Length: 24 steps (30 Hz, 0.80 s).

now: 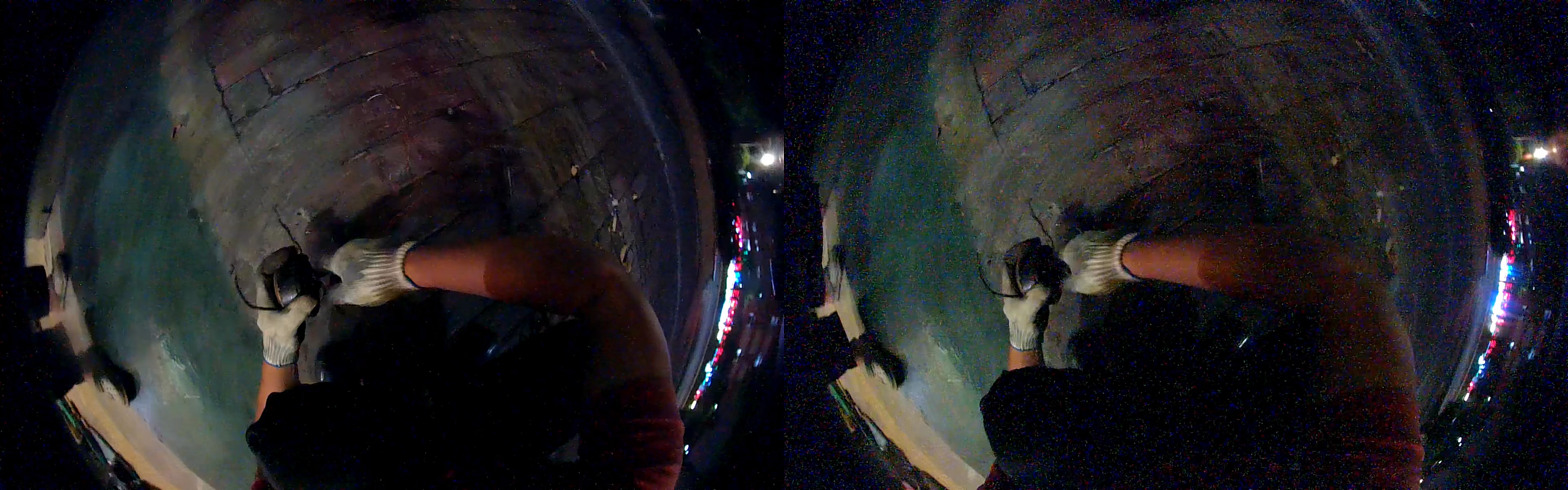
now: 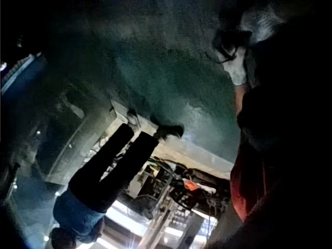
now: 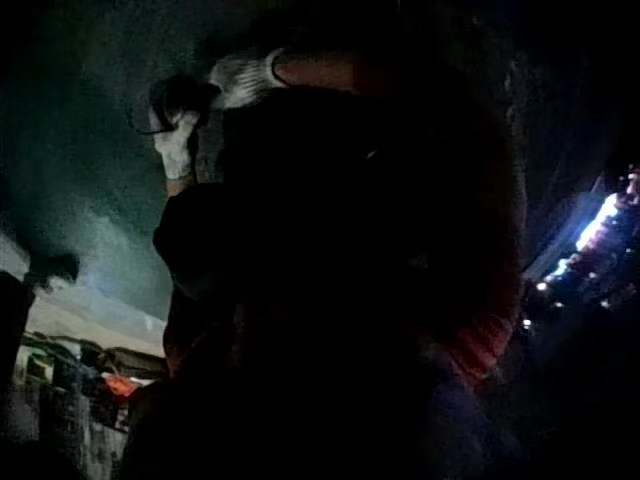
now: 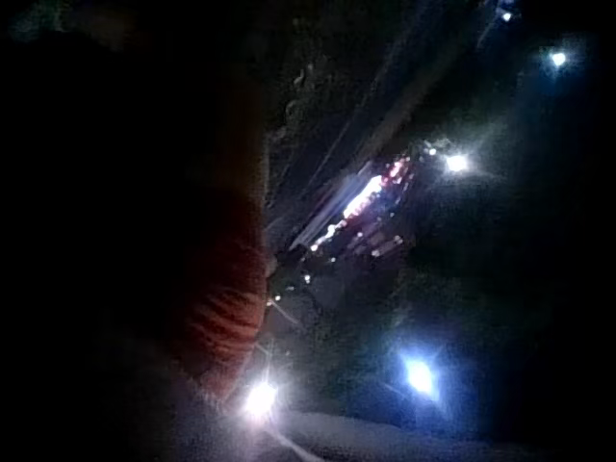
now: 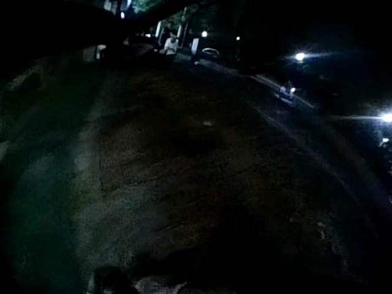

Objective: The person disassembles an alternator by hand and using a hammer, tapping a metal rod to separate components while kneeling on the ground.

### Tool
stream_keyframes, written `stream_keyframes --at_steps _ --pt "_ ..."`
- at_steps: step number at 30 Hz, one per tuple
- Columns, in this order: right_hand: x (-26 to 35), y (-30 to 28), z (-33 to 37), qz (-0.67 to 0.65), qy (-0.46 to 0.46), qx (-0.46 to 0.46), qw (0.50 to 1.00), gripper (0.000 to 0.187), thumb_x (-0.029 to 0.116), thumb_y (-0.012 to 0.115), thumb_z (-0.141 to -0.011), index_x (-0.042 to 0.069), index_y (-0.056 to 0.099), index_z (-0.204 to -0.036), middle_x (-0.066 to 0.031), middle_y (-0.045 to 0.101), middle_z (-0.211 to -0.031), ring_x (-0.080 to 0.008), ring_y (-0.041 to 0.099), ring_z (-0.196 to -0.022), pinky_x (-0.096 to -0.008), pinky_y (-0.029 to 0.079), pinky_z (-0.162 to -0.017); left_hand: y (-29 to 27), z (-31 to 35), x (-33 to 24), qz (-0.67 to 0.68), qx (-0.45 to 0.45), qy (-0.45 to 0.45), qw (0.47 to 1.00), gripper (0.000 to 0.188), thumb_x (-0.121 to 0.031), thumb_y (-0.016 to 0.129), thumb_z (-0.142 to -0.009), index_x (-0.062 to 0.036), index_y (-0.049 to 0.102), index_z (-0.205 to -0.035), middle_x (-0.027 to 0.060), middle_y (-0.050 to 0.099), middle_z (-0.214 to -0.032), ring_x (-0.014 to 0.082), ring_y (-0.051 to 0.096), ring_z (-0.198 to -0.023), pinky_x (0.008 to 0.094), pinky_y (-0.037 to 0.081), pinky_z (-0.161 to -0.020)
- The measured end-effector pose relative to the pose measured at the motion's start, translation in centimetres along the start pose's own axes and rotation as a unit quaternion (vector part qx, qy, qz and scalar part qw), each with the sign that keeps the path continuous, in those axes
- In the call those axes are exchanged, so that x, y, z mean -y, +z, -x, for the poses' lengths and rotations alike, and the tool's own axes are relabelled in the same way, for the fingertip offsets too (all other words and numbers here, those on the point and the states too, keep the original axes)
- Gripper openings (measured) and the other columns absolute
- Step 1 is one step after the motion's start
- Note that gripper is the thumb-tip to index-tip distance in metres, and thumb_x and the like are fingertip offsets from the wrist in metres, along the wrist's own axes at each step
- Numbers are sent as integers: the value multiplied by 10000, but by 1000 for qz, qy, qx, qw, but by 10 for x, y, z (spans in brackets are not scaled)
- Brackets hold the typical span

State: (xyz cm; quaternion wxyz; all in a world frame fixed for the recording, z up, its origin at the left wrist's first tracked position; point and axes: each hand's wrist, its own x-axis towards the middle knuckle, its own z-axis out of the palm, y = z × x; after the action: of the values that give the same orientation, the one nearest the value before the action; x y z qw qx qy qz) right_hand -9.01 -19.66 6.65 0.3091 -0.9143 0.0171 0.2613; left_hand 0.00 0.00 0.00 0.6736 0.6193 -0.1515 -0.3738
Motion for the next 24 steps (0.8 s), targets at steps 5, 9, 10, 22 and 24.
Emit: stream_keyframes --at_steps 5,9,10,22,24 --pt "8 2 -5 92 -135 29 986 390 387 595 -811 10 687 -779 -228 647 -763 -397 630 -711 -471 500 -656 2 8 -43 -35 -22 17 999 799 -184 795 -630 -52 433 -1330 133 592 -1182 240 615 -1007 340 523 -865" --pt "-7 20 17 117 -88 30 989 404 431 572 -826 57 684 -721 -181 645 -731 -367 625 -675 -461 490 -610 18 30 -26 -114 -98 -55 987 770 -142 787 -603 -50 472 -1300 114 597 -1188 221 615 -995 314 519 -853" --pt "-7 22 21 108 -91 14 990 403 435 566 -831 67 679 -712 -170 641 -723 -361 623 -668 -459 486 -601 15 33 -25 -128 -67 -52 988 769 -138 785 -601 -49 475 -1299 114 598 -1185 223 615 -998 314 518 -855" --pt "-55 -32 68 141 -16 -87 986 460 496 513 -895 81 674 -779 -141 618 -782 -329 612 -735 -459 476 -658 19 26 -33 192 10 -192 962 561 -131 632 -837 -46 421 -1350 154 592 -1186 295 625 -1001 419 558 -823" --pt "-54 -46 74 146 30 -60 987 473 505 509 -898 70 680 -824 -144 630 -834 -333 616 -773 -457 480 -686 20 20 -22 275 3 -203 940 551 -99 615 -808 -26 440 -1326 170 589 -1181 323 612 -1026 472 535 -863"
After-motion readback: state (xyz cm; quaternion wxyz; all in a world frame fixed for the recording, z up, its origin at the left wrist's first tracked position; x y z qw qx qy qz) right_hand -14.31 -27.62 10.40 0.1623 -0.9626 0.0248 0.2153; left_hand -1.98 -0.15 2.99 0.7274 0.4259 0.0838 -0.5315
